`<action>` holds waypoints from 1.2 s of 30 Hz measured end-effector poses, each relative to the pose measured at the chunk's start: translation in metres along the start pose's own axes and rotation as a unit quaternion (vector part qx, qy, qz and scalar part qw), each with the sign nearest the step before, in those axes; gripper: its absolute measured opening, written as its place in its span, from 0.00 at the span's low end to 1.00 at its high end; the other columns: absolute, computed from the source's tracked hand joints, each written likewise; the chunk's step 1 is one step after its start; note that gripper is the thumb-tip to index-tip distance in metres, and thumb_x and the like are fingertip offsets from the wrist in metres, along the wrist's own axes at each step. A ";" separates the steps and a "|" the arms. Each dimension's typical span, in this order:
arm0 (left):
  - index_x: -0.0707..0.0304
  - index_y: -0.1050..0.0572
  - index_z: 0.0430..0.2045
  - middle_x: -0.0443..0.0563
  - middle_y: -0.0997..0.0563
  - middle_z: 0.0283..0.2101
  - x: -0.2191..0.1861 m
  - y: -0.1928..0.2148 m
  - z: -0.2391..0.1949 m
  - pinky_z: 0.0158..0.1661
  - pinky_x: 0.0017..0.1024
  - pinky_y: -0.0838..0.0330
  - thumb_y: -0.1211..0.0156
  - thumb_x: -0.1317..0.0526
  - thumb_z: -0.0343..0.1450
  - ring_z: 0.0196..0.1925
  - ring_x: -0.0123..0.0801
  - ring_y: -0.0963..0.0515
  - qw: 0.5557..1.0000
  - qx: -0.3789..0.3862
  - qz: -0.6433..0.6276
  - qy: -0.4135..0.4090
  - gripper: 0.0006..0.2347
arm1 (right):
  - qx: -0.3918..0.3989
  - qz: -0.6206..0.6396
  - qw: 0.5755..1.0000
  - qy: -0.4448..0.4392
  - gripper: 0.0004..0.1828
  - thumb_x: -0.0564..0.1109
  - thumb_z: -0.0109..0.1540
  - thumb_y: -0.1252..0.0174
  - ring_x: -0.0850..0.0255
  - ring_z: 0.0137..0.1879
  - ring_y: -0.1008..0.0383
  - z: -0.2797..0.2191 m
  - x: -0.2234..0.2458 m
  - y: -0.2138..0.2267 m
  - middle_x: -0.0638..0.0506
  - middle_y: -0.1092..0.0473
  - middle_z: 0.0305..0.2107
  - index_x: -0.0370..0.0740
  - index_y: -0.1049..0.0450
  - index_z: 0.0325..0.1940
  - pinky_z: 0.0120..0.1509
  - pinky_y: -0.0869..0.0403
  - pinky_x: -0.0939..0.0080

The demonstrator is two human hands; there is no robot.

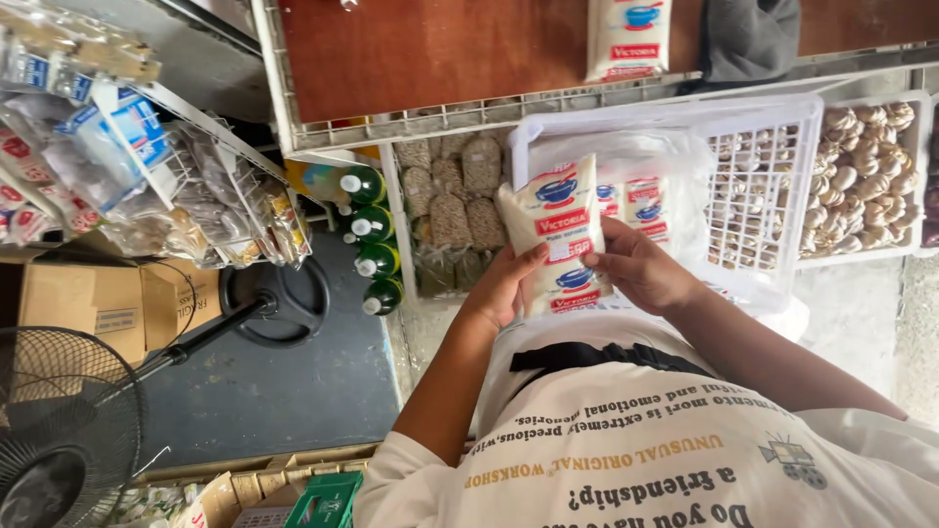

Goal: The person repeatedly picks up packets of sugar from a shelf, wipes them with a dark cloth, and places them into a white plastic basket. The task involves handling multiple packets one by one, using the cloth to clean the surface of each packet before stacking them in the basket.

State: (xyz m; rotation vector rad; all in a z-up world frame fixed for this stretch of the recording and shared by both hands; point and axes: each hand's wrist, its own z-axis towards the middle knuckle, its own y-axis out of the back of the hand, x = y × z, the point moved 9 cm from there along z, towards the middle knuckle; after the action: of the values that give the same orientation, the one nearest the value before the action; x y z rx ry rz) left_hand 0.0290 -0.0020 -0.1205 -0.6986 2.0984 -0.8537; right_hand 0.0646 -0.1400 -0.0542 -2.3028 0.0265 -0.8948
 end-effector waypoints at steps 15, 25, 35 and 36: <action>0.65 0.31 0.60 0.56 0.21 0.56 0.044 -0.053 -0.006 0.57 0.44 0.26 0.30 0.54 0.69 0.57 0.42 0.21 0.997 -0.028 -0.060 0.043 0.26 | -0.247 -0.717 0.530 0.380 0.40 0.46 0.63 0.34 0.33 0.74 0.47 0.033 0.215 0.163 0.29 0.44 0.71 0.32 0.40 0.76 0.72 0.43 0.28; 0.65 0.36 0.65 0.59 0.24 0.60 0.026 -0.071 -0.013 0.61 0.48 0.27 0.39 0.50 0.74 0.61 0.45 0.23 0.995 -0.002 -0.103 0.006 0.27 | -0.262 -0.717 0.531 0.368 0.19 0.36 0.64 0.40 0.38 0.62 0.29 0.068 0.226 0.256 0.38 0.29 0.55 0.37 0.30 0.60 0.67 0.29 0.42; 0.61 0.37 0.69 0.60 0.28 0.66 0.021 -0.052 0.015 0.64 0.53 0.32 0.56 0.34 0.75 0.65 0.50 0.26 0.982 -0.017 -0.189 -0.003 0.34 | 0.037 -0.566 0.717 0.405 0.29 0.31 0.58 0.32 0.46 0.70 0.28 -0.047 0.135 -0.022 0.40 0.29 0.59 0.33 0.31 0.62 0.72 0.28 0.51; 0.61 0.37 0.69 0.60 0.28 0.66 0.021 -0.050 0.018 0.64 0.53 0.32 0.56 0.34 0.75 0.65 0.50 0.26 0.983 -0.011 -0.186 -0.002 0.34 | 0.032 -0.568 0.714 0.408 0.29 0.31 0.58 0.32 0.46 0.70 0.28 -0.048 0.127 -0.039 0.40 0.29 0.59 0.33 0.31 0.62 0.72 0.28 0.51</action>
State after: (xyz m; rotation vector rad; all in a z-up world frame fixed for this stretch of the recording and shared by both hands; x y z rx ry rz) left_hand 0.0416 -0.0542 -0.1005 -1.1259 2.0075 -1.0265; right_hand 0.1243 -0.1681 0.0709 -1.4595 -1.1144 -2.3867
